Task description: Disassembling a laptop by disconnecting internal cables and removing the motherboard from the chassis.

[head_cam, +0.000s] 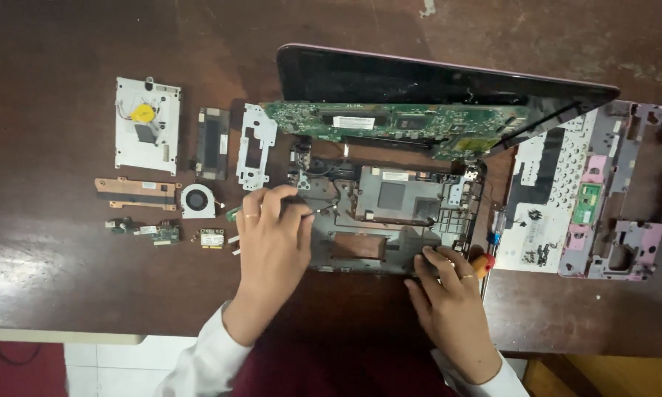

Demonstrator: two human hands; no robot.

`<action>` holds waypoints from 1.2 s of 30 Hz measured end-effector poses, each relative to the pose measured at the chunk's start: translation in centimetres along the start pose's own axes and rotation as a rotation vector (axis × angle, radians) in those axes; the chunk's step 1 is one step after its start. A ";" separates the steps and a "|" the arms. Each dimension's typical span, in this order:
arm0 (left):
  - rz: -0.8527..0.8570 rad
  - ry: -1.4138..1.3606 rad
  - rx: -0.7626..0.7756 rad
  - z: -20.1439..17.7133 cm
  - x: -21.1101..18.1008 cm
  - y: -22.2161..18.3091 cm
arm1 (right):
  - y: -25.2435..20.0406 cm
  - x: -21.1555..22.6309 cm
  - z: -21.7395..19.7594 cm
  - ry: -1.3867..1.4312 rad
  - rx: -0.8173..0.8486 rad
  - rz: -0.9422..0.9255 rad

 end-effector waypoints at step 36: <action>-0.311 -0.530 -0.240 -11.7 4.0 2.0 | -0.1 -0.4 -0.2 0.044 0.000 0.025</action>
Point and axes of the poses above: each hand's wrist, its own y-axis towards the middle knuckle, its own z-axis out of the palm, x = y × z, the point moved 8 cm from there along y, towards the middle knuckle, and after that the axes turned 2 degrees about y, right-handed, at the moved point
